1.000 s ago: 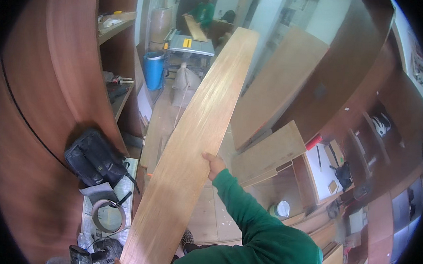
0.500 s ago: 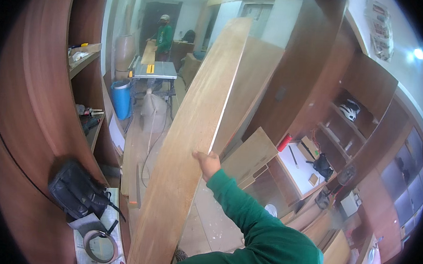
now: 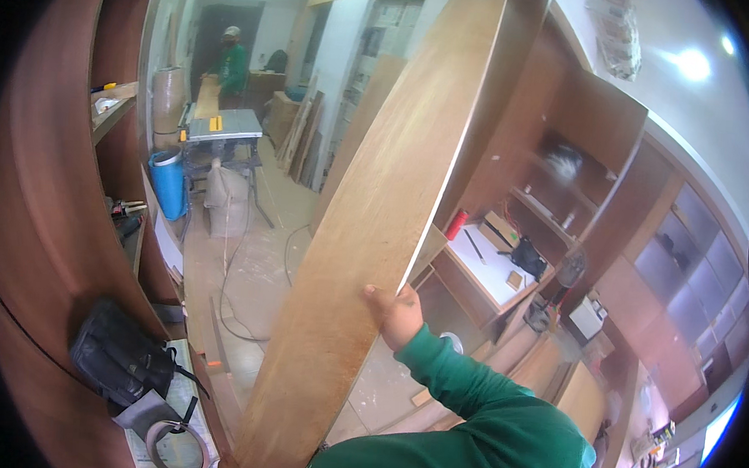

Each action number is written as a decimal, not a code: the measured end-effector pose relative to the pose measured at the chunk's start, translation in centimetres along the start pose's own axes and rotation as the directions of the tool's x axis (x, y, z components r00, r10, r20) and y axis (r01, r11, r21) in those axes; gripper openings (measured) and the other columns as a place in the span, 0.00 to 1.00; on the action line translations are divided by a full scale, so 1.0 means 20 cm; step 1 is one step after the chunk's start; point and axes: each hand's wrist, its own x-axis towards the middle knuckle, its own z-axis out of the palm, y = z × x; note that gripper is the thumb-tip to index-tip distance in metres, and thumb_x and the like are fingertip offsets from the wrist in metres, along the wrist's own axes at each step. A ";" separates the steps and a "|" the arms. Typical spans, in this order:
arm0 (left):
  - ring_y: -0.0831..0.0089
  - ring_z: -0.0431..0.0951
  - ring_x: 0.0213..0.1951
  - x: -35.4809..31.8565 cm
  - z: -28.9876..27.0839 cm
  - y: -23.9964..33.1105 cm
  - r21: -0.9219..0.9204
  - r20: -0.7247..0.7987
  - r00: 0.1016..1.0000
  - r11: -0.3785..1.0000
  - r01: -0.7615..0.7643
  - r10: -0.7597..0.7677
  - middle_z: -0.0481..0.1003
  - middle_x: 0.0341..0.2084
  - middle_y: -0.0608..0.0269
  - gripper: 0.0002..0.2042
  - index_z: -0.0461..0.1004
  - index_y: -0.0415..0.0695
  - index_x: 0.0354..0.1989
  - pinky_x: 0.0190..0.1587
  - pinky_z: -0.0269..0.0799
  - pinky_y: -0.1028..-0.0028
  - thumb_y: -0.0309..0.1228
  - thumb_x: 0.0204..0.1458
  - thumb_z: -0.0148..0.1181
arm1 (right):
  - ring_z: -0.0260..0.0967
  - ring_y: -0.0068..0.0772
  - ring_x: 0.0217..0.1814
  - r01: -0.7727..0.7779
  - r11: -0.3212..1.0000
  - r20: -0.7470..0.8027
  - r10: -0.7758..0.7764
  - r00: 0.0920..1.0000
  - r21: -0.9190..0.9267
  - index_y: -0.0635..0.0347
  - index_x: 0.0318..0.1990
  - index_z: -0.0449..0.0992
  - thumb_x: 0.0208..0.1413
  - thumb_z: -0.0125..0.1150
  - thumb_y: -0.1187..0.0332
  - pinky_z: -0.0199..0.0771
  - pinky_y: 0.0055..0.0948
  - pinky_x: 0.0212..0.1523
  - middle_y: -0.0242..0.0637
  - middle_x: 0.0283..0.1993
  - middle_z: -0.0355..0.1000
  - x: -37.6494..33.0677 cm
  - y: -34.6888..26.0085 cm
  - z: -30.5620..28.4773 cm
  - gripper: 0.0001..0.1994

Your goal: The person helps guide a sheet of plywood through a table saw and then carries a resulting piece of wood across the room to stack it on top of other wooden boards.

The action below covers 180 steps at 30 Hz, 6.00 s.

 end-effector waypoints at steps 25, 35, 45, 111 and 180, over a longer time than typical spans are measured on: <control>0.54 0.71 0.48 0.25 0.09 0.75 -0.245 0.656 0.644 0.696 0.675 -0.393 0.71 0.48 0.45 0.33 0.70 0.35 0.50 0.51 0.65 0.63 0.57 0.50 0.48 | 0.68 0.28 0.45 0.310 0.944 -0.720 -0.135 0.681 0.116 0.67 0.50 0.66 0.53 0.54 0.76 0.69 0.29 0.48 0.37 0.47 0.69 -0.98 -0.35 -1.17 0.16; 0.57 0.73 0.45 -0.03 0.10 1.24 0.284 0.036 0.993 0.954 0.096 -0.111 0.74 0.45 0.48 0.27 0.74 0.36 0.44 0.49 0.67 0.65 0.50 0.52 0.48 | 0.64 0.42 0.57 0.092 0.753 -0.691 0.539 0.483 0.651 0.64 0.58 0.60 0.58 0.53 0.60 0.66 0.40 0.56 0.44 0.58 0.63 -1.22 0.54 -2.42 0.24; 0.58 0.74 0.44 -0.43 -0.15 1.70 0.495 -0.151 0.939 0.846 -0.198 0.309 0.74 0.42 0.53 0.18 0.71 0.40 0.46 0.46 0.69 0.66 0.41 0.53 0.50 | 0.55 0.41 0.65 0.266 0.526 -0.581 0.786 0.211 0.808 0.55 0.62 0.59 0.50 0.46 0.34 0.50 0.41 0.65 0.40 0.64 0.58 -1.34 1.45 -2.89 0.40; 0.51 0.66 0.55 -1.29 1.90 0.92 0.416 0.822 -0.046 0.653 -0.633 -0.568 0.69 0.50 0.44 0.32 0.65 0.41 0.57 0.57 0.59 0.62 0.56 0.55 0.40 | 0.62 0.41 0.60 -0.160 0.049 -0.029 0.891 0.453 -0.986 0.52 0.55 0.69 0.57 0.48 0.63 0.62 0.35 0.60 0.41 0.57 0.66 -2.99 2.54 -3.08 0.18; 0.75 0.74 0.26 4.11 0.60 1.93 -0.101 0.391 0.918 0.995 -0.025 0.063 0.76 0.22 0.60 0.15 0.77 0.39 0.32 0.31 0.70 0.71 0.40 0.53 0.55 | 0.71 0.32 0.31 -0.828 0.377 0.009 0.912 0.411 -0.416 0.57 0.53 0.67 0.56 0.55 0.58 0.74 0.31 0.28 0.41 0.37 0.73 2.88 2.24 0.33 0.19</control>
